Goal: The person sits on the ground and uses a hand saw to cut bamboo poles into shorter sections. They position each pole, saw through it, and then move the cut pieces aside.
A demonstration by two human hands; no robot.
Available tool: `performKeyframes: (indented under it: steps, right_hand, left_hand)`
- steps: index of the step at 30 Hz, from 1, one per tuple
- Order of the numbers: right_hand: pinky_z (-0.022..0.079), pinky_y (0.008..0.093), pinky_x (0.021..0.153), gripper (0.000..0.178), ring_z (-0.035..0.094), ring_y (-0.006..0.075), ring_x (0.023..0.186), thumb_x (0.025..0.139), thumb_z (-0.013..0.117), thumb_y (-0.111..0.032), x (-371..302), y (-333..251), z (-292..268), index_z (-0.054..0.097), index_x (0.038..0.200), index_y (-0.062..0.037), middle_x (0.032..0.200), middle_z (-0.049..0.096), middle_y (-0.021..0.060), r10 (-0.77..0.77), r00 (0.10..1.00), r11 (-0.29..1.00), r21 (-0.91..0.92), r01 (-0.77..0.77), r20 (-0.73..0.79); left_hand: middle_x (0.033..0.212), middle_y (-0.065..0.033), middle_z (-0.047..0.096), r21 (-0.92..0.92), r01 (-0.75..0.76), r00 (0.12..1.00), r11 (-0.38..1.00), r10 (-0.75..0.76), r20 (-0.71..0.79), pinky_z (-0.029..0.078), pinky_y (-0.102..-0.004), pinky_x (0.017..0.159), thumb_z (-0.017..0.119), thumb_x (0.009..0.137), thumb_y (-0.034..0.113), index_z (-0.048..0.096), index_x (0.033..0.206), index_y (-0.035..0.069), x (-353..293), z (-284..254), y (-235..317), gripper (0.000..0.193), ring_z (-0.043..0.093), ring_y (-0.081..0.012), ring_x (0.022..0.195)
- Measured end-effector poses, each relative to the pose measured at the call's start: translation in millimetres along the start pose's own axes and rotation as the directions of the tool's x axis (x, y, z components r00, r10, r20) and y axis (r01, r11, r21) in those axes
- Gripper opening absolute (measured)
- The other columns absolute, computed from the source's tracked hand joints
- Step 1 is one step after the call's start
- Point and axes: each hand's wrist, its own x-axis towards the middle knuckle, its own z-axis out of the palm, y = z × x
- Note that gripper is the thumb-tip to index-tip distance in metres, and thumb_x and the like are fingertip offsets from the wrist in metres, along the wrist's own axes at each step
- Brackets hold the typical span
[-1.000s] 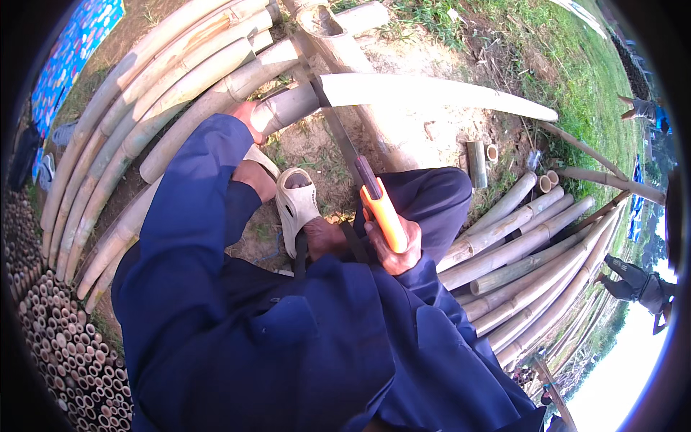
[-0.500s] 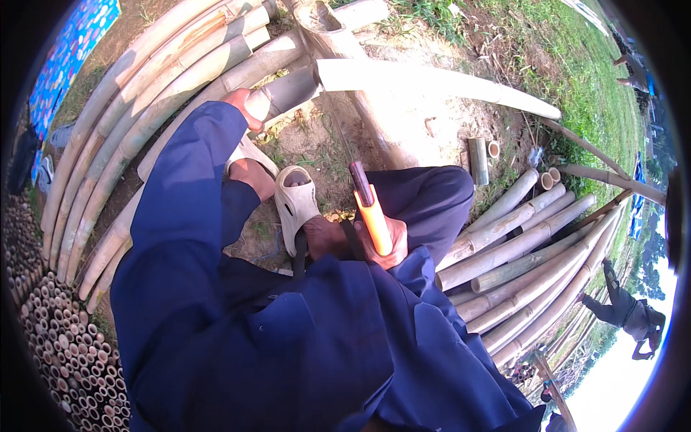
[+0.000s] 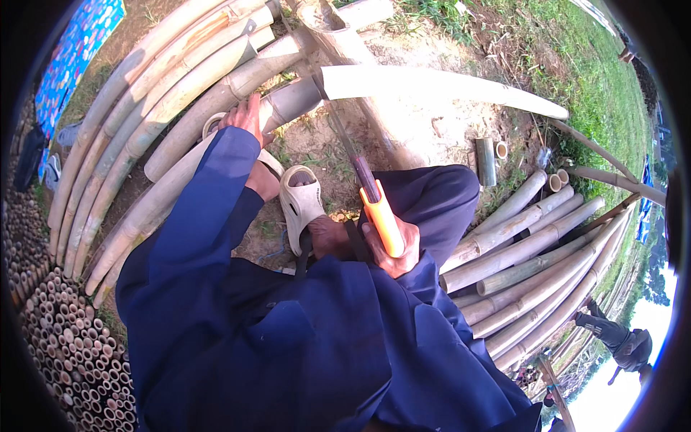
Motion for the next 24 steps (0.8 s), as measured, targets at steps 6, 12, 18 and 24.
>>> performKeyframes:
  steps: [6, 12, 18, 24]
  right_hand:
    - [0.055, 0.0389, 0.061, 0.014, 0.069, 0.0305, 0.063, 0.09, 0.068, -0.002, -8, -1, -17, 0.07, 0.104, 0.0016, 0.076, 0.069, 0.0149, 0.042, 0.997, 0.999, -0.022, -0.041, 0.07]
    - [0.054, 0.0381, 0.064, 0.018, 0.067, 0.0291, 0.063, 0.089, 0.07, -0.004, -25, -6, -23, 0.07, 0.107, 0.0024, 0.076, 0.069, 0.014, 0.015, 0.998, 0.999, 0.038, -0.018, 0.066]
    - [0.051, 0.0351, 0.057, 0.018, 0.064, 0.0251, 0.057, 0.089, 0.069, -0.004, -25, -5, -38, 0.07, 0.106, 0.004, 0.069, 0.066, 0.0117, 0.045, 0.998, 0.998, 0.043, -0.047, 0.047]
    - [0.058, 0.0318, 0.075, 0.036, 0.077, 0.026, 0.082, 0.09, 0.068, -0.004, -34, -12, -48, 0.069, 0.126, 0.0027, 0.091, 0.076, 0.0153, -0.057, 0.995, 0.997, -0.045, 0.061, 0.079]
  left_hand:
    - [0.122, -0.0244, 0.069, -0.007, 0.145, 0.978, 0.989, -0.142, 0.155, 0.051, -0.0544, 0.098, 0.094, 0.064, 0.027, 0.057, 0.129, 0.006, 26, -17, 4, 0.078, 0.064, -0.045, 0.116]
    - [0.126, -0.0261, 0.067, -0.033, 0.085, 0.958, 0.996, -0.072, 0.277, 0.05, -0.0468, 0.105, 0.094, 0.062, 0.03, 0.056, 0.143, 0.005, 35, -13, -10, 0.092, 0.063, -0.0416, 0.123]
    - [0.125, -0.0269, 0.068, -0.213, 0.063, 0.938, 0.975, 0.015, 0.347, 0.051, -0.044, 0.104, 0.092, 0.06, 0.029, 0.059, 0.139, 0.003, 54, -8, -22, 0.09, 0.064, -0.0413, 0.12]
    - [0.117, -0.028, 0.07, -0.16, 0.044, 0.954, 0.986, 0.006, 0.301, 0.054, -0.0449, 0.098, 0.092, 0.06, 0.031, 0.065, 0.13, 0.003, 52, 2, -36, 0.081, 0.068, -0.0399, 0.113]
